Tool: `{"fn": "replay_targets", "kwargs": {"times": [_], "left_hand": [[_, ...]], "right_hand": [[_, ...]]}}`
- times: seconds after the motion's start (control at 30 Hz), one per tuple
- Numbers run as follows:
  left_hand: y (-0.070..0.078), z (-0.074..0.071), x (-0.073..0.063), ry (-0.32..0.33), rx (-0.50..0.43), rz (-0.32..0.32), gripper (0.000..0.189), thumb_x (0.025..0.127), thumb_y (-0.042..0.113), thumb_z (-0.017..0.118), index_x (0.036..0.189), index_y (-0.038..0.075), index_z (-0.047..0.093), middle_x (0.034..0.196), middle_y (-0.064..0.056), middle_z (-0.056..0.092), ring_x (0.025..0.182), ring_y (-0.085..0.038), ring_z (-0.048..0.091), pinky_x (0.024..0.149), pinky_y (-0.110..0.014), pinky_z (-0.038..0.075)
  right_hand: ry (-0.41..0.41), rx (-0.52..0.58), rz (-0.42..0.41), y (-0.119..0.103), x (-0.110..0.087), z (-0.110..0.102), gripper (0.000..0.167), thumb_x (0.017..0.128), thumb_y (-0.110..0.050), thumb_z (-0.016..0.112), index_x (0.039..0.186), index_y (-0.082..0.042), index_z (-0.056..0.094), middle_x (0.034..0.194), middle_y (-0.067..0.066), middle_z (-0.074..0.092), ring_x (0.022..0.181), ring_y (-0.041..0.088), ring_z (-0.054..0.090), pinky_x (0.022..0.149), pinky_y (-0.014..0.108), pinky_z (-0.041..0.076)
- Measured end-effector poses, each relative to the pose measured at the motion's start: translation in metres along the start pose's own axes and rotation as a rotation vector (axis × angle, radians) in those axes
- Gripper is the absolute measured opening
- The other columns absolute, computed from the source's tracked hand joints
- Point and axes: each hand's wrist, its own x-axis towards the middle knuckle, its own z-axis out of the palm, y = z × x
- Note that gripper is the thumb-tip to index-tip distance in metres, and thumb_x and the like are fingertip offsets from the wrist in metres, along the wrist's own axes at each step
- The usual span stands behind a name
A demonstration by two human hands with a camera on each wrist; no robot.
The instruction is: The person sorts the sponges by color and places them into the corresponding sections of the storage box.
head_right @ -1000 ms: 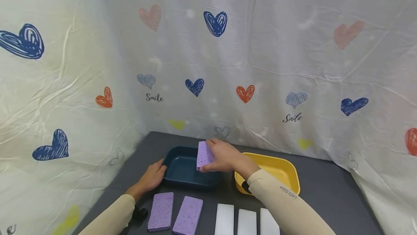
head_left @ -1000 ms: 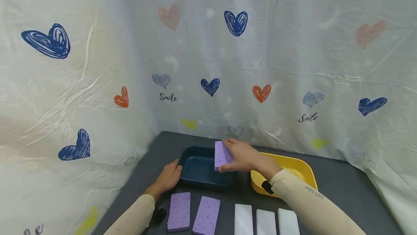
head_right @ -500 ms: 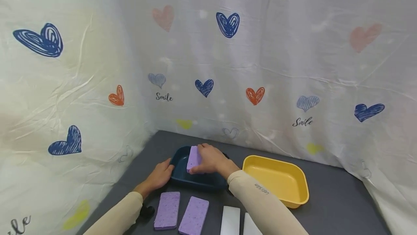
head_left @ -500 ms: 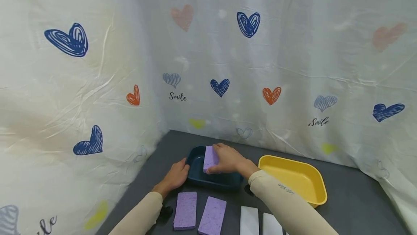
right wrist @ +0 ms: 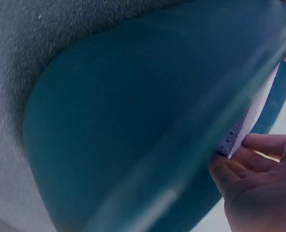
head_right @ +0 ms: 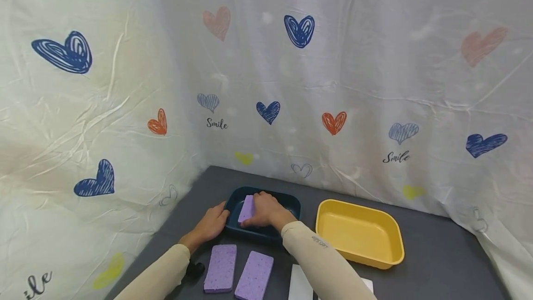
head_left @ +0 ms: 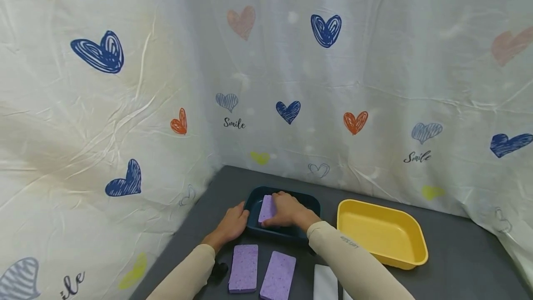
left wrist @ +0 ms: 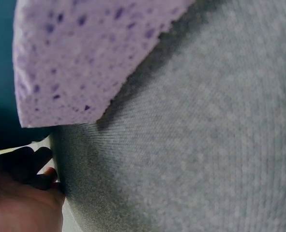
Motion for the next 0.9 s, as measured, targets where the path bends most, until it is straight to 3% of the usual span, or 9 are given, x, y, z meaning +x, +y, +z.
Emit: {"fn": "replay_targets", "kwargs": {"times": [0.13,0.37,0.57,0.9], "left_hand": [[0.001,0.003,0.000,0.001,0.003,0.006,0.036,0.111,0.014,0.046,0.140,0.002,0.064,0.128,-0.016,0.075,0.116,-0.031,0.070,0.105,-0.061,0.054],[0.005,0.004,0.001,0.003,-0.002,0.015,0.034,0.110,0.014,0.047,0.137,0.003,0.065,0.127,-0.016,0.076,0.117,-0.032,0.071,0.104,-0.062,0.055],[0.007,0.004,0.001,-0.003,0.009,0.007,0.036,0.111,0.015,0.046,0.140,0.003,0.064,0.132,-0.017,0.075,0.123,-0.033,0.070,0.109,-0.063,0.053],[-0.001,0.002,0.001,0.007,0.022,0.014,0.038,0.111,0.013,0.046,0.142,-0.001,0.063,0.139,-0.021,0.072,0.133,-0.039,0.067,0.114,-0.064,0.050]], "right_hand": [[0.018,-0.029,-0.004,0.003,0.004,0.011,0.096,0.081,-0.055,0.093,0.148,0.005,0.059,0.137,0.019,0.067,0.111,0.030,0.068,0.104,0.048,0.059],[0.018,-0.078,0.015,0.025,0.020,0.039,0.108,0.080,-0.067,0.089,0.156,0.001,0.053,0.149,0.019,0.062,0.134,0.041,0.062,0.117,0.055,0.051],[0.006,-0.083,0.023,0.013,0.005,0.019,0.104,0.083,-0.062,0.089,0.158,-0.001,0.052,0.155,0.019,0.057,0.140,0.041,0.058,0.118,0.056,0.050],[-0.009,-0.096,-0.026,0.002,-0.014,-0.012,0.103,0.088,-0.065,0.083,0.161,0.000,0.049,0.167,0.017,0.051,0.154,0.034,0.050,0.126,0.048,0.044]]}}
